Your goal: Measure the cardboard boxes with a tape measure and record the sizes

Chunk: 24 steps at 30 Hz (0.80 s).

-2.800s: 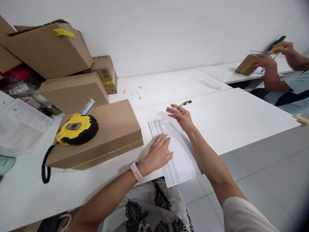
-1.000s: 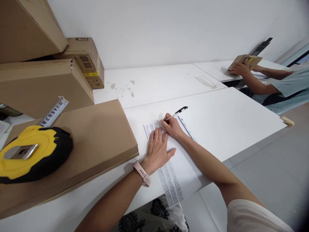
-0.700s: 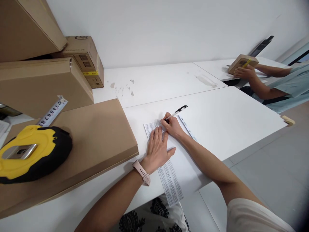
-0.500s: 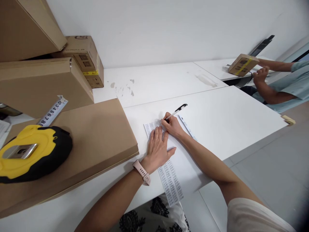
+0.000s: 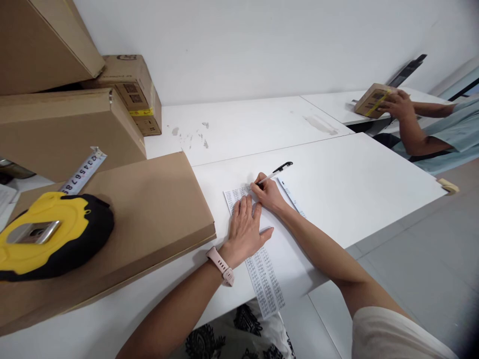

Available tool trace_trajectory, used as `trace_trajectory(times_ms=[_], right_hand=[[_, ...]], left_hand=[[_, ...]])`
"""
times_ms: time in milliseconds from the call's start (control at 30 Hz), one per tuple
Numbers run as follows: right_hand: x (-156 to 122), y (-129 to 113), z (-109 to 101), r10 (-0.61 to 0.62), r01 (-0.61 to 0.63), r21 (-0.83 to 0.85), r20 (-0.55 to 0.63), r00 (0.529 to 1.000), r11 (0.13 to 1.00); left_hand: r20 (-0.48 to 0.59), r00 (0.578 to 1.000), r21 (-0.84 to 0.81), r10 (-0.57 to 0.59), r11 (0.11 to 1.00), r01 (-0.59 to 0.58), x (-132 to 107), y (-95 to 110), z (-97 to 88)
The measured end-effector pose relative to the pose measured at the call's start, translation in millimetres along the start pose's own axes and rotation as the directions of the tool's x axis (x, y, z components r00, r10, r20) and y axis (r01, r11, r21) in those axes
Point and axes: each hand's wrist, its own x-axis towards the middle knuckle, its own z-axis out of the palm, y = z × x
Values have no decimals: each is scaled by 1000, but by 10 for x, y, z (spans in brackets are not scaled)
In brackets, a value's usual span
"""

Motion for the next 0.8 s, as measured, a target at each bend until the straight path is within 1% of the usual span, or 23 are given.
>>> trace_trajectory(times_ms=[567,800], right_hand=[[-4,-36,0,16,-16,15,11,1000,1000],[3,1,2,7,-6,10,-18,1000,1000]], left_hand=[[0,1000,-17,-4,1000,4,4,-3,-1],[-4,1000,-15,-5,1000,4,-1,-6,17]])
